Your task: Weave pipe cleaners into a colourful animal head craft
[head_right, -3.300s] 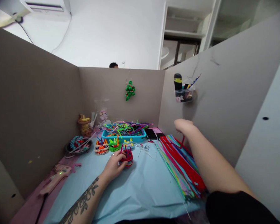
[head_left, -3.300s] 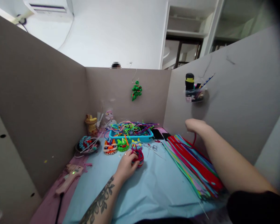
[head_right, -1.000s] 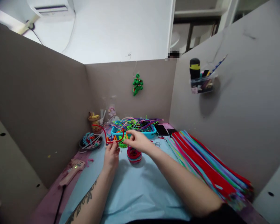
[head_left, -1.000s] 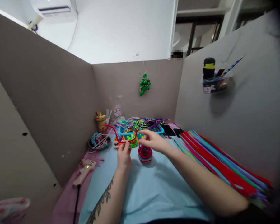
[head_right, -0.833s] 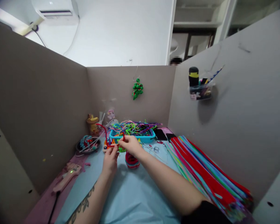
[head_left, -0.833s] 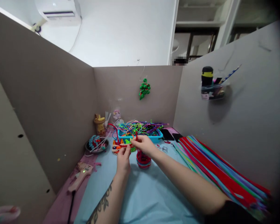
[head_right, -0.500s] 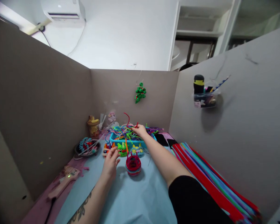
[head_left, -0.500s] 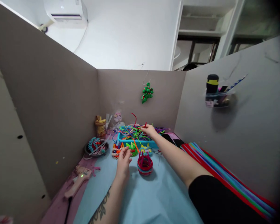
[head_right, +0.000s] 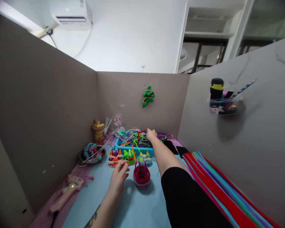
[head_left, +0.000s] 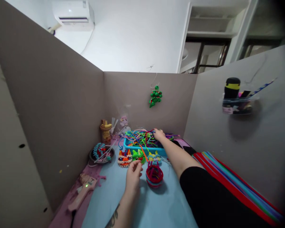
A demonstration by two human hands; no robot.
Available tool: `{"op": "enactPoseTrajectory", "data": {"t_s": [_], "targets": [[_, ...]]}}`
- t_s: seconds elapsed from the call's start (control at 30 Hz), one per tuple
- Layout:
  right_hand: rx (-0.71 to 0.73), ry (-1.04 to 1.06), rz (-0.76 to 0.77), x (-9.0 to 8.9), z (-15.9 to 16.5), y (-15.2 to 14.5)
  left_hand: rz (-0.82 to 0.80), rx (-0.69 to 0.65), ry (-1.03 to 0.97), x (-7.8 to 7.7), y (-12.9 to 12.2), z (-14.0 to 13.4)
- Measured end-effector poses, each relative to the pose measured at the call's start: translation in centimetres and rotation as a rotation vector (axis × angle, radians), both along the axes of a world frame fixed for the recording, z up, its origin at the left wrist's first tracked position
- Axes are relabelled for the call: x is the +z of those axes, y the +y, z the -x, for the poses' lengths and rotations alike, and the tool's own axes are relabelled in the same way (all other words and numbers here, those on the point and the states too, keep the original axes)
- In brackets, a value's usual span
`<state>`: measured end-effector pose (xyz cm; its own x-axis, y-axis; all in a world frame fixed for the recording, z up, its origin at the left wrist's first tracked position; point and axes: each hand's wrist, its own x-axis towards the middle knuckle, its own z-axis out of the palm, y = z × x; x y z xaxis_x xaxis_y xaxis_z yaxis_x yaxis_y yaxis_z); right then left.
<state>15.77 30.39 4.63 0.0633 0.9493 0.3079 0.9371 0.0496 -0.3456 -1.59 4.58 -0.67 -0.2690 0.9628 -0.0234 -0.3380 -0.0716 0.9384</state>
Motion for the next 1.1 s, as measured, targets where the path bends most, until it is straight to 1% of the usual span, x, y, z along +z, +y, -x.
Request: {"op": "enactPoseTrajectory", "data": {"t_s": [0.1,0.23,0.3,0.43,0.57,0.63,0.7,0.8,0.87,0.93,1.0,1.1], "targets": [[0.016,-0.073,0.009,-0.6,1.4,0.3,0.013,-0.01,0.012,0.1,-0.1,-0.1],[0.025,-0.127,-0.057,-0.9,2.4,0.2,0.025,-0.006,0.026,0.3,-0.3,-0.3],[0.01,-0.133,-0.067,-1.2,2.8,0.3,0.034,-0.009,0.028,0.3,-0.3,-0.4],[-0.048,-0.079,-0.046,-1.9,3.6,0.8,0.03,-0.014,0.01,0.1,-0.2,-0.5],[-0.074,0.053,-0.051,-2.0,4.4,1.1,0.027,-0.024,0.001,-0.3,-0.1,-0.5],[-0.077,0.139,-0.096,-1.3,4.3,1.1,0.028,-0.026,0.002,-0.3,-0.1,-0.5],[-0.085,0.242,-0.179,0.1,3.7,1.3,0.022,-0.02,0.001,-0.3,-0.2,-0.5],[-0.117,0.43,-0.317,3.2,2.0,1.9,0.026,-0.005,0.002,0.0,-0.3,-0.5],[-0.117,0.567,-0.372,5.3,0.6,2.4,0.026,0.001,0.001,0.1,-0.4,-0.5],[-0.073,0.696,-0.393,7.0,-0.7,2.7,0.018,0.003,-0.001,0.0,-0.4,-0.6],[-0.002,0.8,-0.39,8.1,-1.8,2.6,0.008,0.005,0.001,0.0,-0.3,-0.6],[0.123,0.887,-0.309,8.3,-3.0,1.7,0.012,0.008,0.005,-0.2,-0.2,-0.7]]}}
